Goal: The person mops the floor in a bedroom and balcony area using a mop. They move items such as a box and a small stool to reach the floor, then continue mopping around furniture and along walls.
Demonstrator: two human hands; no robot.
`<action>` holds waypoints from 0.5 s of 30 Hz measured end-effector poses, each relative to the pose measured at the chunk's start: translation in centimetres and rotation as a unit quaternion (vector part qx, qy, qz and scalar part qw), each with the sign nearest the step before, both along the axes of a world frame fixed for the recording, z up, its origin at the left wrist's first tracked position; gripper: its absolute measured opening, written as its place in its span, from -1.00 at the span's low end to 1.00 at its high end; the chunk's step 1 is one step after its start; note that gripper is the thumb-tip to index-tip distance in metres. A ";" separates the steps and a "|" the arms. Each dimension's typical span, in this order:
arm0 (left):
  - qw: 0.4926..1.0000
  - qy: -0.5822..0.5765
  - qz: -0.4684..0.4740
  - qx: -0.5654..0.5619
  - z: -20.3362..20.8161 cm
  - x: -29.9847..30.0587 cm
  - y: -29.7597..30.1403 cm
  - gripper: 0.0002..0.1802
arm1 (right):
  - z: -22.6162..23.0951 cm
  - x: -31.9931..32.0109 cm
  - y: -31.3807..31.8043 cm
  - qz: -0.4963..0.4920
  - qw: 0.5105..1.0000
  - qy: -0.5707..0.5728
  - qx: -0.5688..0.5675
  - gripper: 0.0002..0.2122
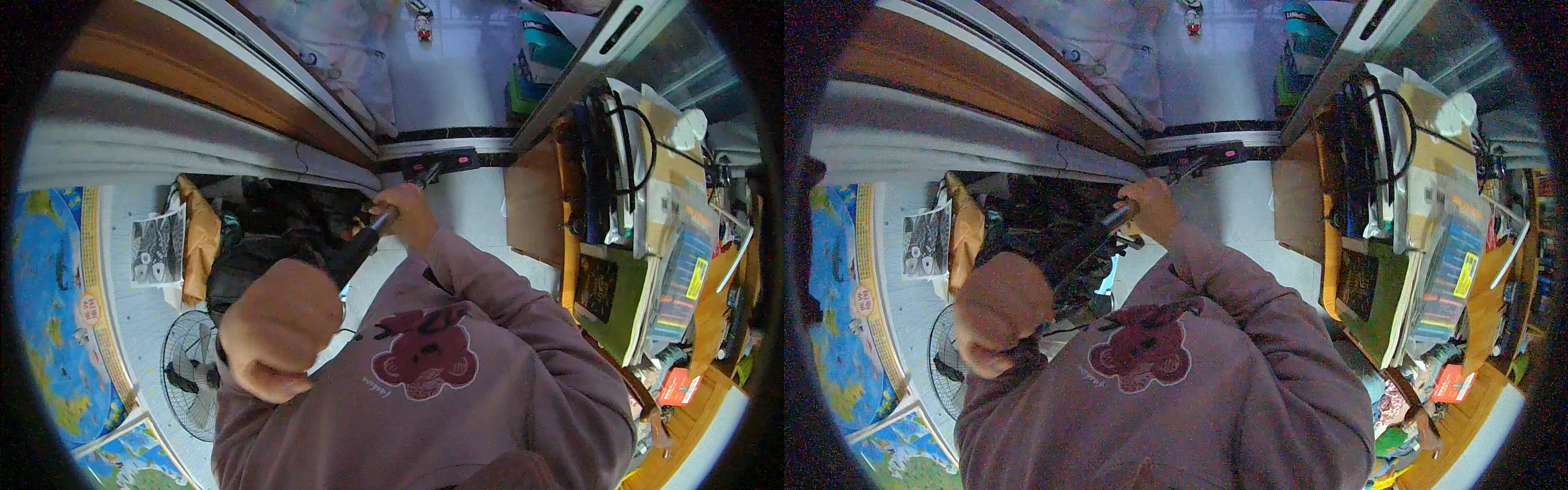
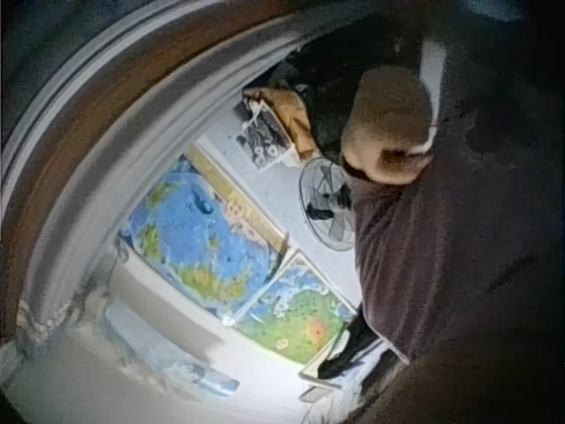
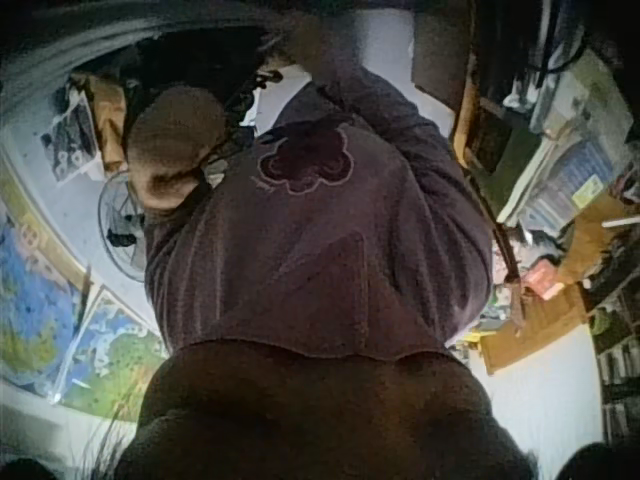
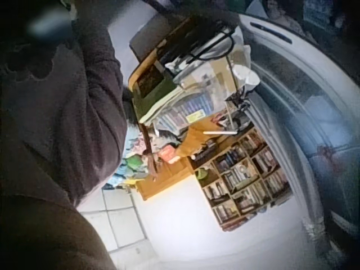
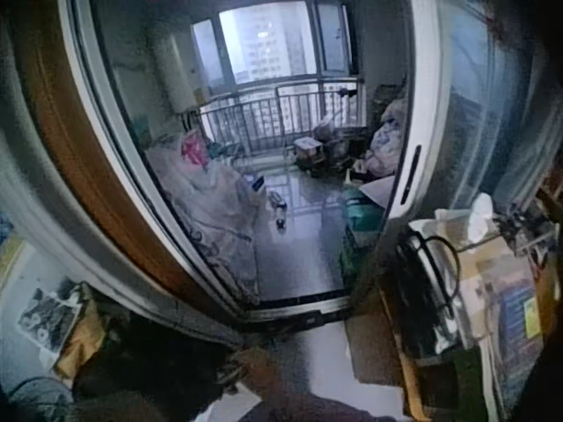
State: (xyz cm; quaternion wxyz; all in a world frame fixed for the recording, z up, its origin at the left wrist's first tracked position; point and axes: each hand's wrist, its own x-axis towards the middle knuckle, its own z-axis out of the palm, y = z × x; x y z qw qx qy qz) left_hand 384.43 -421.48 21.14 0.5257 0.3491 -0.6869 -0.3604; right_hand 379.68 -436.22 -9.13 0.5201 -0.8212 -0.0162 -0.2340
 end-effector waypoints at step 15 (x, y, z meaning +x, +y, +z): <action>0.924 0.161 0.345 0.042 -7.9 14.3 1.2 -0.62 | -5.0 14.1 -6.0 0.020 0.972 0.203 -0.115 -0.67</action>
